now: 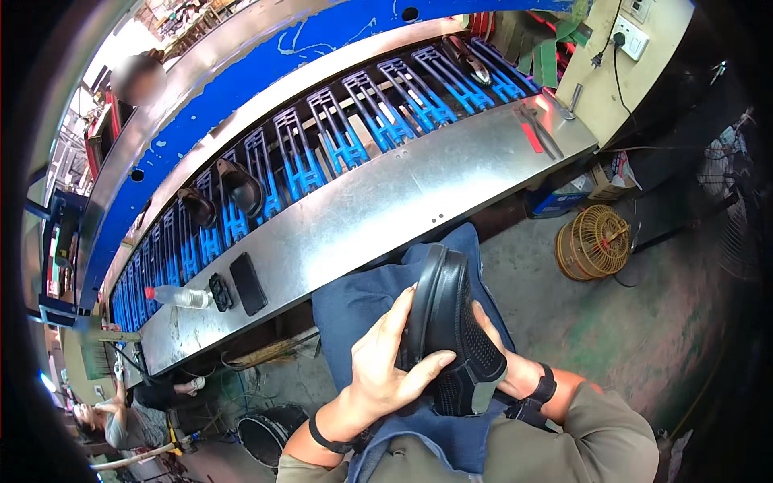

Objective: Assembling shoe components by hand and manual adjustment on a lasting machine.

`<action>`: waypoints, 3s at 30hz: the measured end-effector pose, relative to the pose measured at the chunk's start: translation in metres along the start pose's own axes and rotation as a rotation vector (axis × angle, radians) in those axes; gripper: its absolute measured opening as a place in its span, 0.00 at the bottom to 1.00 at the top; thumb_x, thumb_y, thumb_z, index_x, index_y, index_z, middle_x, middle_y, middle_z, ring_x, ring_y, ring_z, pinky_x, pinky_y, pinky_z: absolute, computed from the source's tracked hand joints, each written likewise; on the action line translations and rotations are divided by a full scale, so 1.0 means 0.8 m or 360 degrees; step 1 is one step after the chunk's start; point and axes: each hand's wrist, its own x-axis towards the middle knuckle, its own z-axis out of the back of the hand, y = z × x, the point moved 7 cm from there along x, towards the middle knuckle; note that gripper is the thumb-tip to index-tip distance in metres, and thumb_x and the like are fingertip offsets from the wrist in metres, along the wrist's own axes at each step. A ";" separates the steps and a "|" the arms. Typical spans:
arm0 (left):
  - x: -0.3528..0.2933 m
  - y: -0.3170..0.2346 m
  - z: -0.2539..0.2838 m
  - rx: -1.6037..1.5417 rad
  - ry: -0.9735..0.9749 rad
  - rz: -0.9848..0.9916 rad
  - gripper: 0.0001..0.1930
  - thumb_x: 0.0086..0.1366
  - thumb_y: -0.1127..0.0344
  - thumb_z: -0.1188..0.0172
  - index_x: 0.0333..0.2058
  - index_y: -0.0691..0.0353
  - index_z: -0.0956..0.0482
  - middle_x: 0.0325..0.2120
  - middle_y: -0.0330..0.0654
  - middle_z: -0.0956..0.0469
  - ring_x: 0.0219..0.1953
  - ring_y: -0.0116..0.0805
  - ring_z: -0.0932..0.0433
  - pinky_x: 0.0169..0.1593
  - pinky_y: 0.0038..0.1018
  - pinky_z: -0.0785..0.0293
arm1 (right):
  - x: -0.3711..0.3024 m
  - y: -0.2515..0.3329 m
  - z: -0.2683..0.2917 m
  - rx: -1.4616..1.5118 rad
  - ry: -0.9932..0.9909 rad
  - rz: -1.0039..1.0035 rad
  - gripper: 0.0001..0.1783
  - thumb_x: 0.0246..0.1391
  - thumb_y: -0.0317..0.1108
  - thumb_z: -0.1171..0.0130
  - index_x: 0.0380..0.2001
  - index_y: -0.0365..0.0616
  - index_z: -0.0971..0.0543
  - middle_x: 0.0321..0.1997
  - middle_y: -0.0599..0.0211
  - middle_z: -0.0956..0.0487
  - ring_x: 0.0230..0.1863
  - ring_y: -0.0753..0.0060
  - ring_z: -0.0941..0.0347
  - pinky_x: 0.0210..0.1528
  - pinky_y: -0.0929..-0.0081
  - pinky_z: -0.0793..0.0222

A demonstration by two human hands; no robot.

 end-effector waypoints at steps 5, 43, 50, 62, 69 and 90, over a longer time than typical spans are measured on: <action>0.005 0.015 0.005 0.0107 0.0222 0.0112 0.43 0.51 0.64 0.22 0.62 0.76 0.33 0.46 0.58 0.18 0.45 0.45 0.15 0.49 0.33 0.20 | 0.003 -0.011 0.014 0.0254 0.0045 -0.0062 0.39 0.69 0.65 0.68 0.71 0.48 0.40 0.66 0.52 0.30 0.58 0.49 0.24 0.50 0.50 0.19; 0.045 -0.042 0.019 0.0679 0.0195 -0.0233 0.30 0.55 0.73 0.31 0.55 0.80 0.29 0.32 0.55 0.22 0.27 0.47 0.20 0.31 0.32 0.23 | 0.016 -0.017 -0.004 0.0331 0.0112 -0.0069 0.36 0.71 0.60 0.62 0.70 0.45 0.39 0.65 0.54 0.29 0.59 0.55 0.25 0.58 0.54 0.24; 0.008 -0.004 0.008 0.0305 0.0235 0.0007 0.37 0.55 0.71 0.28 0.63 0.71 0.33 0.50 0.59 0.21 0.44 0.50 0.16 0.47 0.34 0.20 | 0.009 0.019 -0.035 -0.0401 -0.0299 0.0101 0.31 0.71 0.57 0.62 0.66 0.49 0.36 0.58 0.55 0.25 0.42 0.54 0.18 0.36 0.53 0.15; -0.003 -0.020 0.005 0.0379 0.0157 -0.0118 0.35 0.54 0.78 0.34 0.61 0.83 0.36 0.53 0.69 0.25 0.52 0.56 0.19 0.54 0.36 0.20 | 0.022 -0.009 -0.005 0.0309 -0.0222 0.0094 0.27 0.74 0.50 0.63 0.64 0.45 0.32 0.61 0.59 0.25 0.60 0.66 0.26 0.63 0.69 0.28; -0.002 0.014 0.033 -0.0515 -0.0503 0.0446 0.41 0.57 0.65 0.28 0.64 0.73 0.41 0.51 0.57 0.25 0.54 0.47 0.22 0.58 0.34 0.27 | 0.054 0.026 -0.053 -0.0529 -0.0028 0.0388 0.35 0.73 0.55 0.68 0.65 0.36 0.35 0.64 0.52 0.29 0.64 0.62 0.30 0.66 0.64 0.34; -0.065 0.069 0.075 -0.1068 -0.0524 0.0559 0.55 0.55 0.49 0.26 0.71 0.61 0.55 0.60 0.51 0.34 0.62 0.42 0.31 0.65 0.38 0.33 | 0.069 0.062 -0.188 -0.2703 0.0741 0.0799 0.36 0.51 0.44 0.27 0.54 0.35 0.33 0.14 0.66 0.32 0.14 0.66 0.31 0.19 0.70 0.39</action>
